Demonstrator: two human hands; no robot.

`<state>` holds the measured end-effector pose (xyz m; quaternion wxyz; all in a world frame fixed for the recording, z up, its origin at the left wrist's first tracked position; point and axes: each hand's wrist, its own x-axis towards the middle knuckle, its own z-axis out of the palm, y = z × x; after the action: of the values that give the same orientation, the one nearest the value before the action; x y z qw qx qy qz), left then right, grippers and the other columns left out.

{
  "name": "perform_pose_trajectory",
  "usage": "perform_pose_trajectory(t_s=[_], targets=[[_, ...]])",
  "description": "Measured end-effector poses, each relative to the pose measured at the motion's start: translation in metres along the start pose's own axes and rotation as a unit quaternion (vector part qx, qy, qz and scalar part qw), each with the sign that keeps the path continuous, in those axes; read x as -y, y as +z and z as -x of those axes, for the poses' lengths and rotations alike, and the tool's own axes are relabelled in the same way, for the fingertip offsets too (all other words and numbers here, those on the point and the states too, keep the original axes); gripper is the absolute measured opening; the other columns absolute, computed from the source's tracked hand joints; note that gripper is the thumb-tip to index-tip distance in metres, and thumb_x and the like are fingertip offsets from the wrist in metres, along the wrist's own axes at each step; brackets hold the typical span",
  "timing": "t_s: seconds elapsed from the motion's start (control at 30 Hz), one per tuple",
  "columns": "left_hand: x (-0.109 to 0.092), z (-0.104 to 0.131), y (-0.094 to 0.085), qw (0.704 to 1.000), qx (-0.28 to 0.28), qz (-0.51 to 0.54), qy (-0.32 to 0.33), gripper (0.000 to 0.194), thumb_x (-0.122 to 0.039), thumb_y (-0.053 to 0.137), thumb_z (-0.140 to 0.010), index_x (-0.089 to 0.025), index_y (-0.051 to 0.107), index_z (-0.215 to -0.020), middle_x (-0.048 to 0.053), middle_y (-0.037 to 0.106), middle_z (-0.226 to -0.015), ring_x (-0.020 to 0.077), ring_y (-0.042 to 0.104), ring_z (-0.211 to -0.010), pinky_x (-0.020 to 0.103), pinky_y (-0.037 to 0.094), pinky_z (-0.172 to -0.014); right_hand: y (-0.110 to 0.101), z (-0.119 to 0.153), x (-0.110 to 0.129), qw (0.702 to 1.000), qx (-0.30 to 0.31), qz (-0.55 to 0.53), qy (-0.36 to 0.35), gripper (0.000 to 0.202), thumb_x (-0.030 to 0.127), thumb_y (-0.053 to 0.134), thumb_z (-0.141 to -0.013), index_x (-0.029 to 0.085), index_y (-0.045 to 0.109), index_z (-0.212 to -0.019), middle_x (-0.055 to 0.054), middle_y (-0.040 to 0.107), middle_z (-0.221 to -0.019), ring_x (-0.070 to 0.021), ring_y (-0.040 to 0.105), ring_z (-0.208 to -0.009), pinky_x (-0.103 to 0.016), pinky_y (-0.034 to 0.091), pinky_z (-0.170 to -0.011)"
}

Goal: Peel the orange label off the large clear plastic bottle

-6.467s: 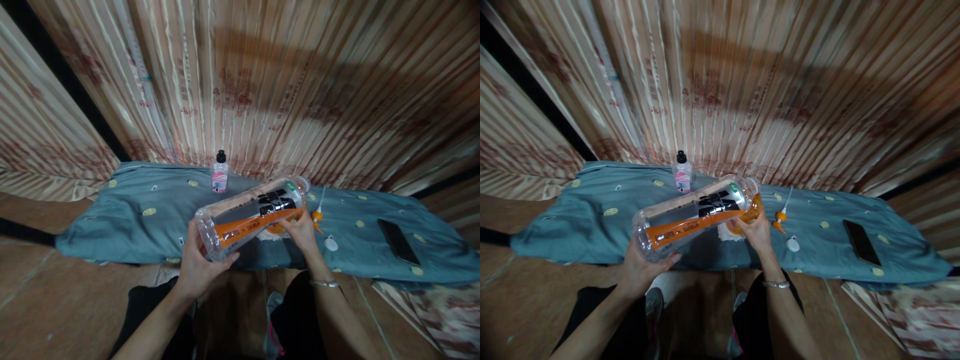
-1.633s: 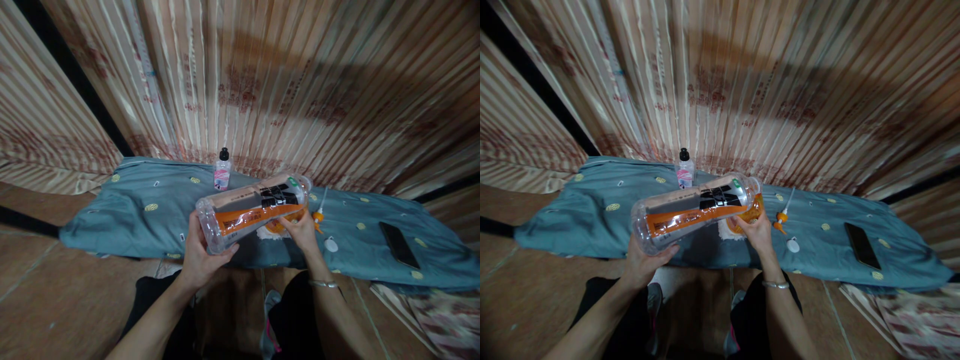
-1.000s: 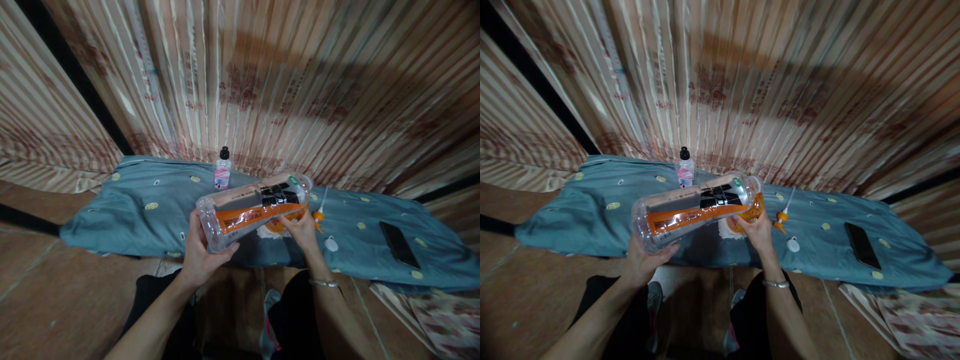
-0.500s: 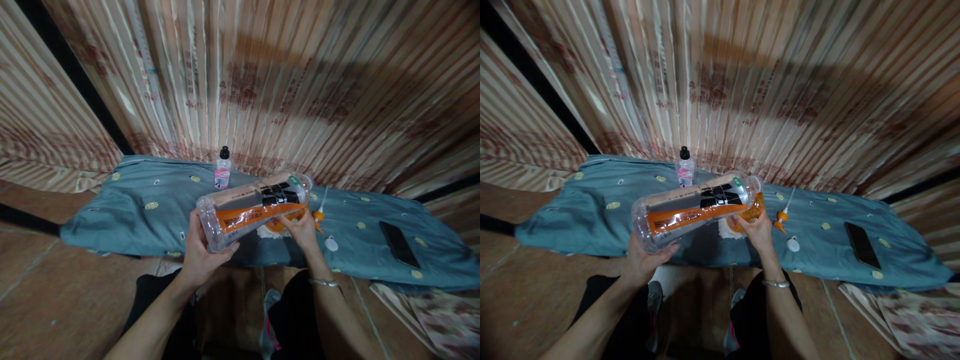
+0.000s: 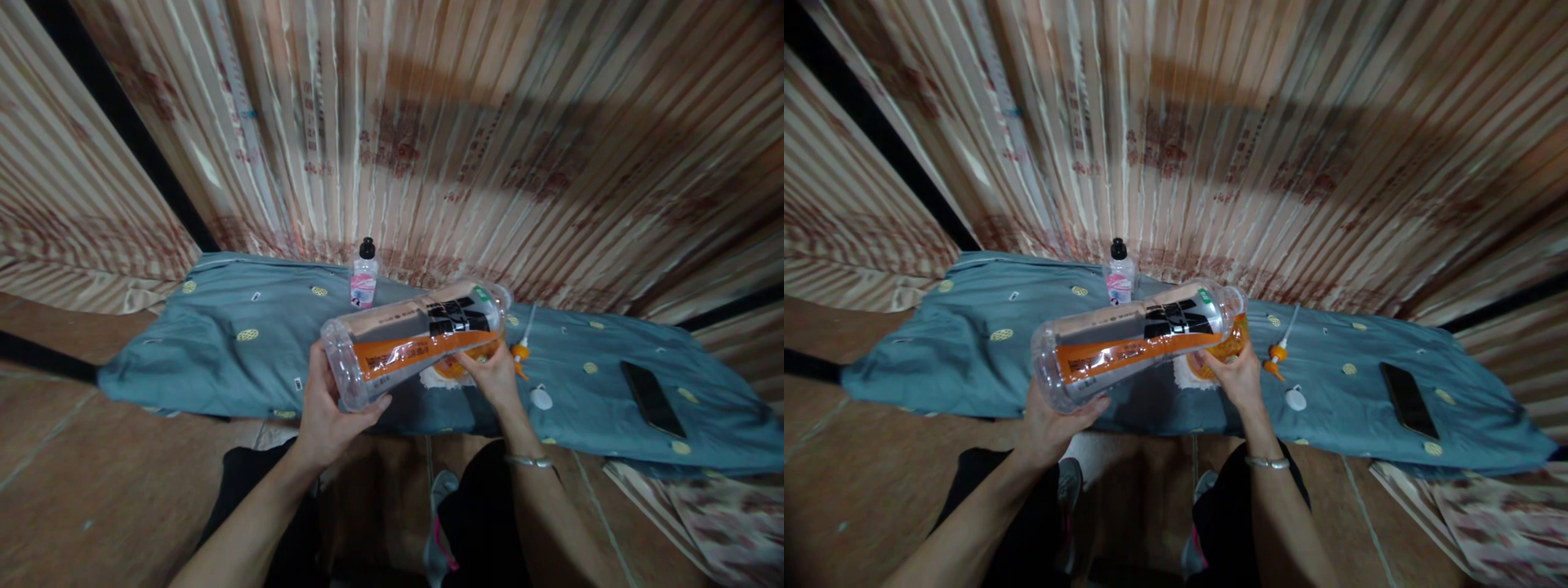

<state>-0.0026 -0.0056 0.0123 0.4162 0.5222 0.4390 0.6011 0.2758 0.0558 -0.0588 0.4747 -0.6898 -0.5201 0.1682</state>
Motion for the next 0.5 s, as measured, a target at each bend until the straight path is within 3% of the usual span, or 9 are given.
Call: perform_pose_trajectory(t_s=[0.5], targets=[[0.0015, -0.0010, -0.0007, 1.000, 0.006, -0.015, 0.008, 0.061, -0.031, 0.085, -0.060, -0.018, 0.054, -0.111, 0.011, 0.069, -0.111, 0.0321, 0.072, -0.103, 0.043, 0.061, -0.087, 0.0002, 0.0003, -0.0010, 1.000, 0.011, -0.017, -0.010, 0.071, 0.062, 0.082, -0.059, 0.016, 0.063, -0.110, -0.017, 0.076, -0.106, -0.0347, 0.072, -0.095, -0.051, 0.056, -0.089]])
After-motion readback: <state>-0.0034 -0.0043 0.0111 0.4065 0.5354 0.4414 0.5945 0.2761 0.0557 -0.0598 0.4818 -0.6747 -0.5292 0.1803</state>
